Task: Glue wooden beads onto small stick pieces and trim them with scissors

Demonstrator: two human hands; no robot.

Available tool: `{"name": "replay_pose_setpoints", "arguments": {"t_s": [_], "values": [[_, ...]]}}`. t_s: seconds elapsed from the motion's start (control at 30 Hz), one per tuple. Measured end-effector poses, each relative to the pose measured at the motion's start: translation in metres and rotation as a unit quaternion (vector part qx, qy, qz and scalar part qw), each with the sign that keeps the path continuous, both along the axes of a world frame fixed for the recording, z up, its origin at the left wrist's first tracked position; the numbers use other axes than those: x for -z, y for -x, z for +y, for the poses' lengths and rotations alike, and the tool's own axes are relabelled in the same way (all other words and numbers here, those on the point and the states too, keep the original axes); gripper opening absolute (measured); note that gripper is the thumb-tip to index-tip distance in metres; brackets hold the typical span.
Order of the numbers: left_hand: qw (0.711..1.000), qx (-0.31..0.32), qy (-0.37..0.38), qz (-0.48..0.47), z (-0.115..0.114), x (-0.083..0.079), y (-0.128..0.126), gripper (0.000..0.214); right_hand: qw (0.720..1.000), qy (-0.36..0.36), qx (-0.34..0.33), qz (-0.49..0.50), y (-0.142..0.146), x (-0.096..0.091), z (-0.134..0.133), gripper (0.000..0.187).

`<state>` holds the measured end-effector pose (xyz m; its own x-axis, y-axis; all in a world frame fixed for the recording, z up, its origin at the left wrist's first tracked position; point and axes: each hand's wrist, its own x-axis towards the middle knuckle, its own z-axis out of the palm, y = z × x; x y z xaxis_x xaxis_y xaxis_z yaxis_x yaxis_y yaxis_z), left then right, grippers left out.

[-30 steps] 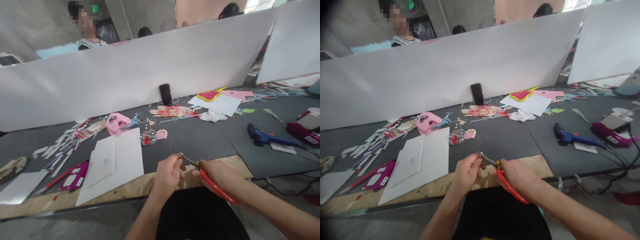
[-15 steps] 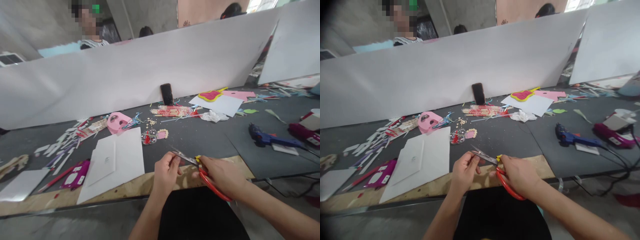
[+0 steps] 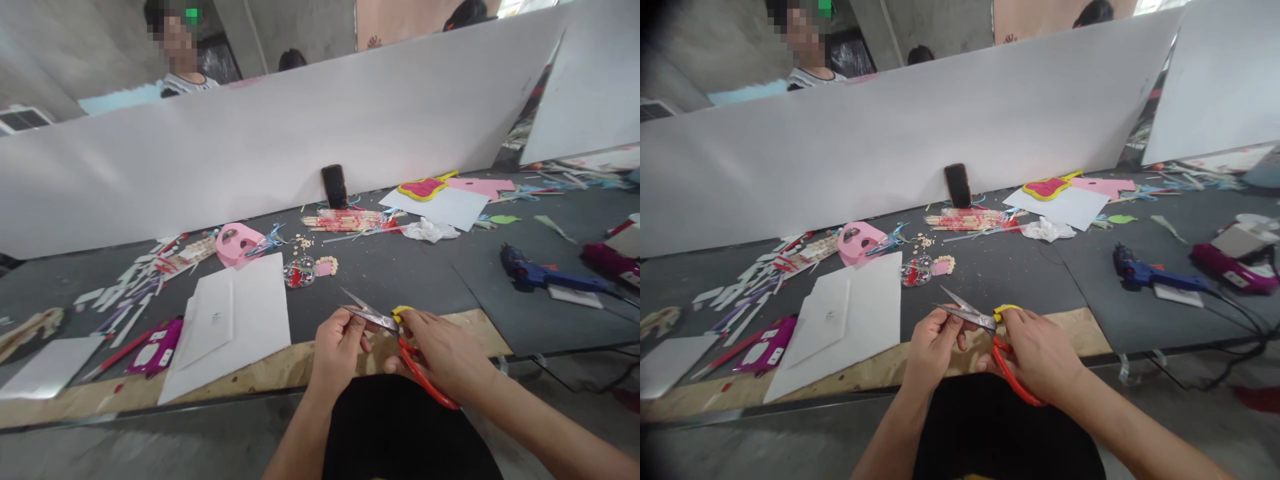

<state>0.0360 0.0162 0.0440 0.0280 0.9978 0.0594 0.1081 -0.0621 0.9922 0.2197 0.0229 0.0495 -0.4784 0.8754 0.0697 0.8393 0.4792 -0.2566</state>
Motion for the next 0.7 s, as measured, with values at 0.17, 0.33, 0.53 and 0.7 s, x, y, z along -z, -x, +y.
{"name": "replay_pose_setpoints", "arguments": {"t_s": [0.17,0.33,0.53,0.7], "values": [[1.0,-0.004,-0.001,0.003,-0.0013,0.0023,-0.0014,0.031,1.0,-0.005,-0.008,0.0,-0.0001,-0.0025,-0.0008,0.029],[1.0,-0.002,-0.006,0.019,-0.0018,0.0035,-0.0007,0.029,1.0,0.006,-0.008,-0.014,0.0005,-0.0032,-0.0018,0.031],[0.998,-0.003,-0.025,0.064,-0.0032,0.0009,0.0005,0.031,0.999,0.003,0.004,-0.05,0.0033,0.0017,-0.0014,0.02],[0.997,-0.016,-0.02,0.067,-0.0046,0.0008,-0.0022,0.033,0.996,-0.012,0.009,-0.091,0.0057,-0.0024,0.0021,0.024]]}}
